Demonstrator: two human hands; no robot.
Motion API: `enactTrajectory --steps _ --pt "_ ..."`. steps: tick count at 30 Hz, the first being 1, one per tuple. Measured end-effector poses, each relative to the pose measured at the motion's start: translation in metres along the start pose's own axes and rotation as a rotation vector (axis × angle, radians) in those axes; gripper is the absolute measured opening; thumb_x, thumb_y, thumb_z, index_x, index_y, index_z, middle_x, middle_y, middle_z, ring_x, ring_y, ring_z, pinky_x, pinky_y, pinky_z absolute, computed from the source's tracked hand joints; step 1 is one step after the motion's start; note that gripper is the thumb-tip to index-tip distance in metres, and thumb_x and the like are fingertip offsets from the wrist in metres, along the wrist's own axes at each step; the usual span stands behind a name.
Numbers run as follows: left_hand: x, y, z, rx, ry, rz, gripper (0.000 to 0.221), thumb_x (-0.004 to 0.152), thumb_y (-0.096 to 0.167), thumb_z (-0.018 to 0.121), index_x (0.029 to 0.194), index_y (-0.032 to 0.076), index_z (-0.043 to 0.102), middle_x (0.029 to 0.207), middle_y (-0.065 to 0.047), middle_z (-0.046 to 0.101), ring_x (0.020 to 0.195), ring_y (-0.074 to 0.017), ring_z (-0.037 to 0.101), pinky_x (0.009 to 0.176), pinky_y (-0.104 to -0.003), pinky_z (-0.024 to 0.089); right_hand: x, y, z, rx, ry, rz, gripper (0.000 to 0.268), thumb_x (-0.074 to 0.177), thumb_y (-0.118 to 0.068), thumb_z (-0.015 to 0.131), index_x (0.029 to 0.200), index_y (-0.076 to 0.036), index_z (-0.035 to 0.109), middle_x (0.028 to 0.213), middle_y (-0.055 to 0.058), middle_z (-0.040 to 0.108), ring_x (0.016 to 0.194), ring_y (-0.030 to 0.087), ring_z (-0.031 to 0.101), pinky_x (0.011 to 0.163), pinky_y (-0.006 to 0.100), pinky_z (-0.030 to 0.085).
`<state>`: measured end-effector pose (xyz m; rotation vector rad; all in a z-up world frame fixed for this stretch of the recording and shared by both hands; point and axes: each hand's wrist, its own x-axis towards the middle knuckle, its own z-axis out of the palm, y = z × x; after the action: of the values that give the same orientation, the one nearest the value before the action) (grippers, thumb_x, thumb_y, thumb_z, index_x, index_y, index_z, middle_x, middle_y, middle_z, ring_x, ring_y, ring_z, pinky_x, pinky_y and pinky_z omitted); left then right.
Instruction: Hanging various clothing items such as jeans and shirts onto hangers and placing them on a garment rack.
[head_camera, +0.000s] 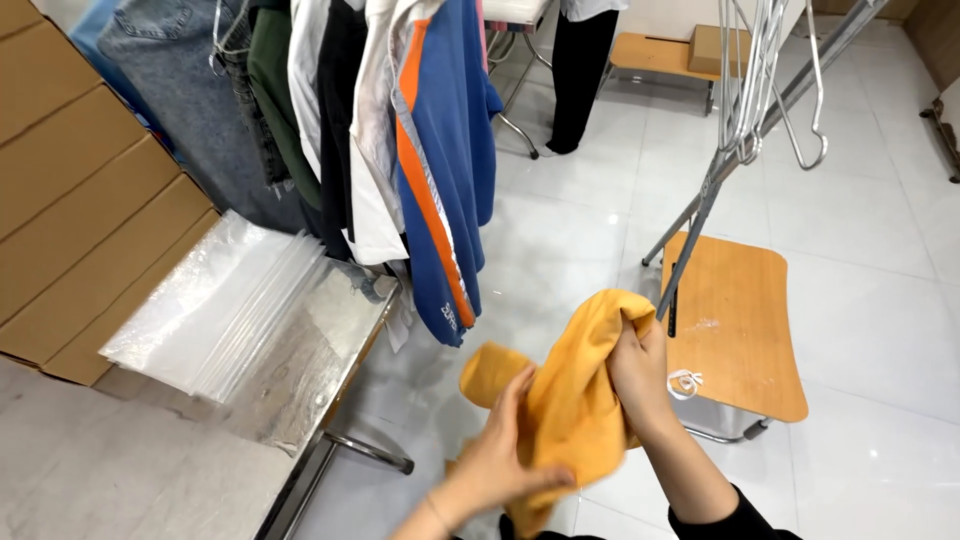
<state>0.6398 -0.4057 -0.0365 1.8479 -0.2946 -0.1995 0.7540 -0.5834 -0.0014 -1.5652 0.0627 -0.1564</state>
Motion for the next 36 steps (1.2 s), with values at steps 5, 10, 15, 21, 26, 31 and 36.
enactTrajectory --steps 5,10,15,21,26,31,36 --pt "-0.048 -0.019 0.037 0.0 0.281 0.213 0.134 0.075 0.054 0.091 0.158 -0.005 0.004 0.17 -0.023 0.02 0.157 -0.0368 0.036 0.125 -0.044 0.034 -0.01 -0.033 0.029 0.05 0.137 0.119 0.043 0.11 -0.033 0.051 0.072 -0.017 0.036 0.062 -0.005 0.038 0.059 0.009 0.036 0.052 0.032 0.032" --pt "-0.04 -0.053 0.056 0.39 0.519 0.483 0.086 0.098 0.028 0.079 0.162 0.026 0.022 0.153 -0.028 0.048 0.131 -0.0441 0.066 0.088 -0.044 0.062 -0.001 -0.049 0.035 0.35 0.26 0.132 0.029 0.107 -0.036 0.055 0.087 -0.016 0.051 0.08 -0.003 0.058 0.073 0.011 0.056 0.065 0.032 0.049" --pt "-0.011 -0.053 0.025 0.555 0.477 0.365 0.04 0.099 0.029 0.071 0.13 0.009 0.056 0.159 -0.018 0.04 0.119 -0.0369 0.067 0.071 -0.051 0.061 -0.01 -0.073 0.035 0.464 0.258 0.088 0.031 0.103 -0.029 0.056 0.077 -0.017 0.046 0.072 -0.004 0.05 0.066 0.011 0.052 0.058 0.032 0.047" --pt "0.052 -0.092 0.02 0.117 0.606 -0.445 0.038 0.089 0.041 0.062 0.12 0.021 0.071 0.133 -0.004 0.047 0.087 -0.027 0.074 0.089 -0.047 0.056 -0.019 -0.066 0.004 0.458 0.202 0.008 0.009 0.096 -0.019 0.049 0.09 -0.013 0.053 0.084 0.001 0.058 0.079 0.016 0.059 0.067 0.033 0.051" --pt "0.118 -0.16 -0.023 0.176 0.878 -0.184 0.056 0.08 0.031 0.07 0.136 0.024 0.069 0.117 -0.014 0.052 0.108 -0.039 0.067 0.106 -0.043 0.05 -0.029 -0.038 -0.074 0.303 0.118 -0.154 0.011 0.093 -0.011 0.05 0.082 -0.012 0.052 0.078 -0.003 0.051 0.073 0.01 0.047 0.063 0.026 0.037" --pt "0.128 -0.043 -0.101 0.36 0.747 0.105 0.056 0.079 0.0 0.056 0.127 0.021 0.075 0.108 -0.008 0.049 0.097 -0.0274 0.061 0.097 -0.036 0.048 -0.011 -0.028 -0.136 0.064 0.074 -0.135 0.013 0.095 -0.012 0.06 0.082 -0.01 0.058 0.076 -0.004 0.048 0.071 0.008 0.041 0.06 0.024 0.029" --pt "0.136 0.07 -0.126 0.713 0.635 0.298 0.051 0.087 -0.004 0.05 0.133 0.011 0.065 0.111 -0.009 0.051 0.088 -0.0372 0.065 0.066 -0.054 0.054 0.014 -0.048 -0.153 -0.273 -0.01 0.222 0.028 0.093 -0.01 0.076 0.119 -0.002 0.069 0.089 0.016 0.077 0.078 0.026 0.067 0.076 0.037 0.055"
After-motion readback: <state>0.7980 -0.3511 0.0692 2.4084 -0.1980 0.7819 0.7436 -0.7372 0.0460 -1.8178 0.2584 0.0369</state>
